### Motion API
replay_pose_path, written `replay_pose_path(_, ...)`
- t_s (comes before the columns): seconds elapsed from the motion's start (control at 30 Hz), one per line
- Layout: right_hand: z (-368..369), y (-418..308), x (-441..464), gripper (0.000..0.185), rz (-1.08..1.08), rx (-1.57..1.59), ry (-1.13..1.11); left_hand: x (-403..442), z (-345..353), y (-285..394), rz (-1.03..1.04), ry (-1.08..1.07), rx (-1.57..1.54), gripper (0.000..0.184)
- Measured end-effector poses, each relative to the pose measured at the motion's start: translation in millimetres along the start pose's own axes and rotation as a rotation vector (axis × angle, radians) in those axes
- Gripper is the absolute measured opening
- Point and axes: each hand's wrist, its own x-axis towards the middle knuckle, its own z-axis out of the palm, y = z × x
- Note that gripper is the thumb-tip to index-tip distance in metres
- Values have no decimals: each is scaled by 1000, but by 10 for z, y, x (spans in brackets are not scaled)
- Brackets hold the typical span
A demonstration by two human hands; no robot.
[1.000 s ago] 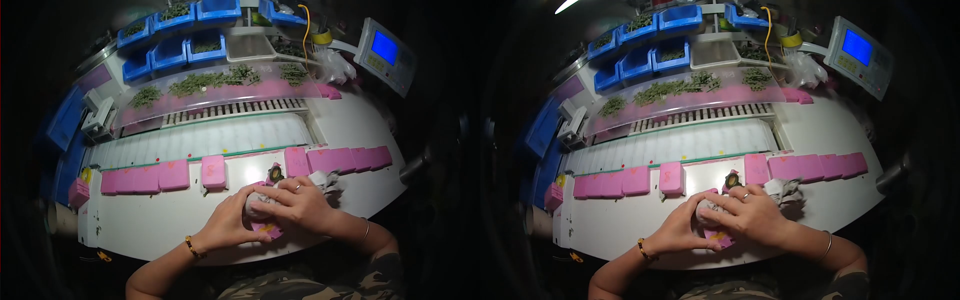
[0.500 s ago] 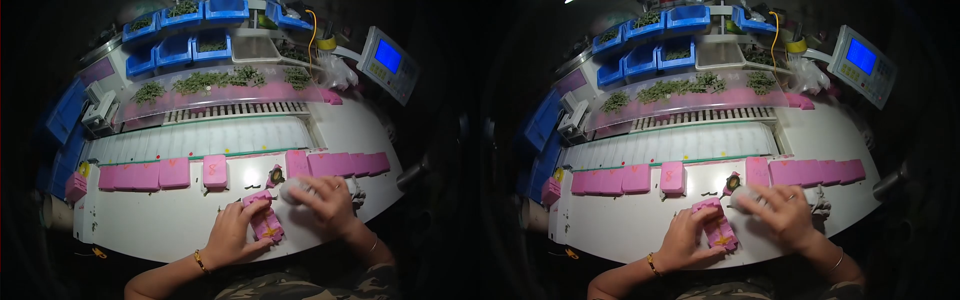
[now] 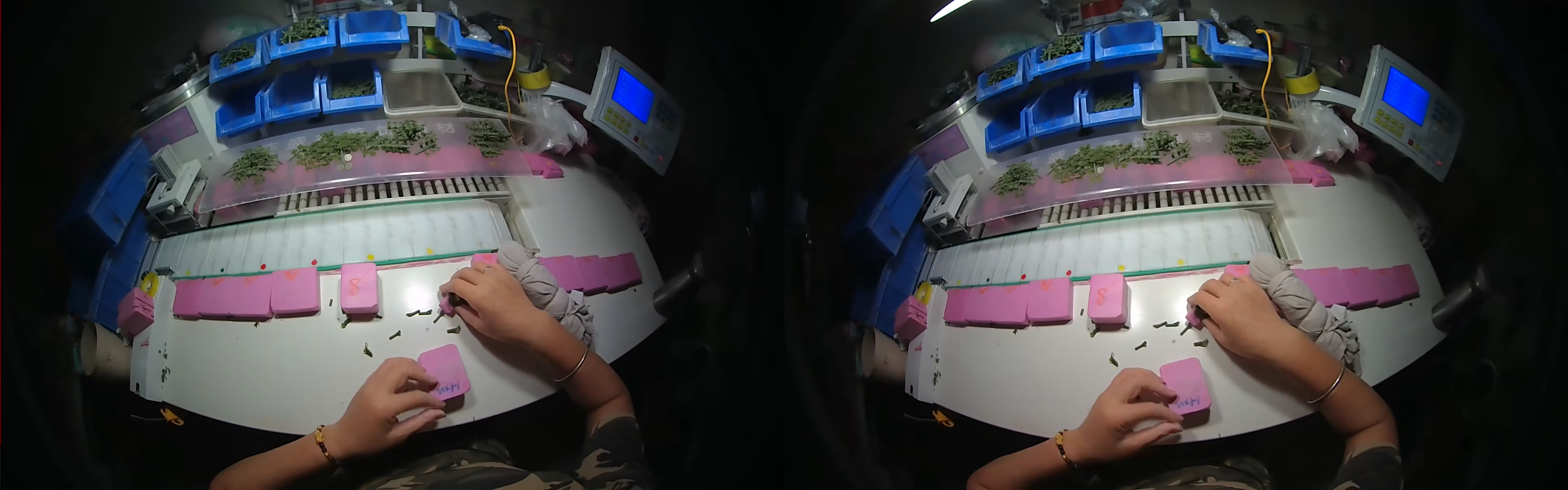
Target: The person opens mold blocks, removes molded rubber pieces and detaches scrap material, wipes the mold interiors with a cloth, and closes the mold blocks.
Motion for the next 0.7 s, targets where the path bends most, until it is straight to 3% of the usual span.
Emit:
replay_pose_path(0.03, 17, -12, -2, 35, 7, 28, 75, 13, -16, 0, -2, 3, 2, 21)
replay_pose_path(0.1, 25, -45, -17, 33, 14, 53, 150, 60, -41, 0, -367, 149, -257, 29)
replay_pose_path(0.2, -69, -230, -42, 32, 25, 195, 312, 279, -106, -82, -304, 268, -146, 32)
replay_pose_path(0.27, -218, -432, -61, 29, 171, 594, 210, 401, -130, -81, -238, 326, -40, 36)
replay_pose_path(0.43, -305, -540, -140, 31, 246, 834, 94, 464, -168, -65, -158, 265, 41, 34)
replay_pose_path(0.5, -269, -544, -156, 30, 244, 907, 67, 421, -179, -88, -233, 288, -246, 29)
replay_pose_path(0.57, -175, -570, -194, 26, 352, 1427, 74, 414, -199, -51, -261, 293, -295, 26)
replay_pose_path(0.63, -138, -615, -227, 25, 366, 1454, 107, 404, -191, -9, -419, 412, -608, 25)
replay_pose_path(0.7, -114, -665, -256, 24, 397, 1507, 176, 355, -163, -72, -415, 406, -625, 27)
